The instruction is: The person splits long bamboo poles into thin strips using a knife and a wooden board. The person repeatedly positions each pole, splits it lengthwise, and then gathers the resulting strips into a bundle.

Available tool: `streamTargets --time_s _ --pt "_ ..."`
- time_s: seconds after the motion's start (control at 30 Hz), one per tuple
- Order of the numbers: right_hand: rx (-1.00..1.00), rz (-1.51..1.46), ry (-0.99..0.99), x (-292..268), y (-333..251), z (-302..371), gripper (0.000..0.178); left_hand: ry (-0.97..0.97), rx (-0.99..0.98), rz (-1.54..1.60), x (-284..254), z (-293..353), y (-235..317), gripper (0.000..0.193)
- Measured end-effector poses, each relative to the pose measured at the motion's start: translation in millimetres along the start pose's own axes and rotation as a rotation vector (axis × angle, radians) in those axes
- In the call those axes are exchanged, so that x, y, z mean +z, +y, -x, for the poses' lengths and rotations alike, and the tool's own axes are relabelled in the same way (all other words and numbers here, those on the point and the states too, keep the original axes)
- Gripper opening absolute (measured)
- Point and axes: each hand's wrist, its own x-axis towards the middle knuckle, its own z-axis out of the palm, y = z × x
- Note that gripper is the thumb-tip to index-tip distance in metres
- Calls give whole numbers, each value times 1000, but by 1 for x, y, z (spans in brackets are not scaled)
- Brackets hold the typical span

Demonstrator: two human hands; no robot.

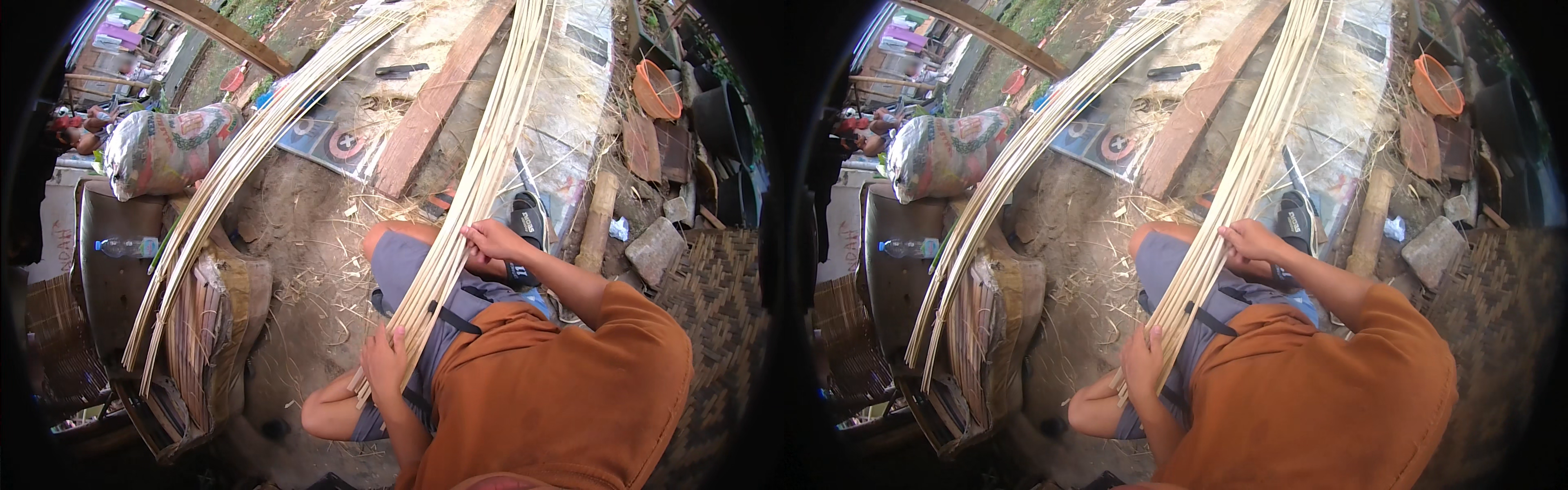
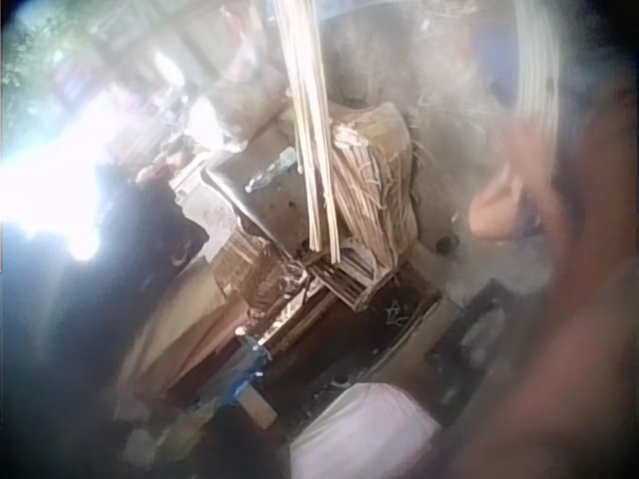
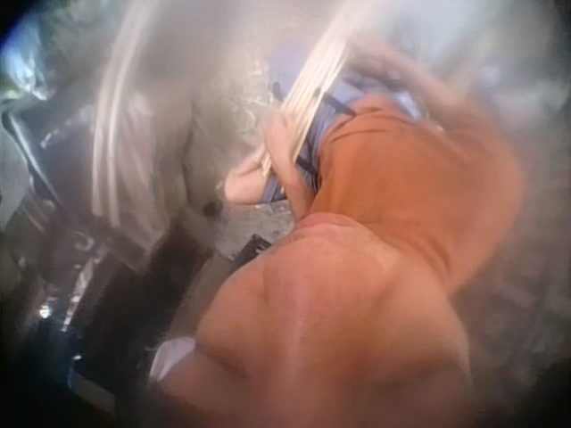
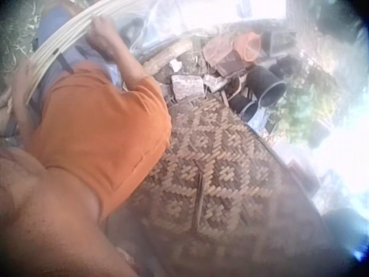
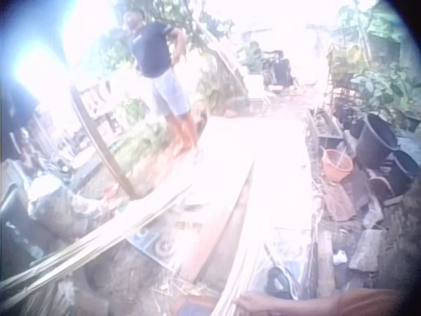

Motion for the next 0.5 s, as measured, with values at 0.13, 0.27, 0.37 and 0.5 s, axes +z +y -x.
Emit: streamTargets --time_s 0.13,0.27,0.37,0.5 --pt "-78 229 489 -5 26 1 54 -58 38 88 -13 5 4 60" --pt "65 -824 679 -10 36 -39 53 -158 114 3 -25 4 18 72" --pt "-165 -1247 147 -19 6 -72 48 -139 165 -72 -23 19 21 79" --pt "-140 -1322 257 -19 -18 -94 34 -73 227 -109 -34 27 21 90"
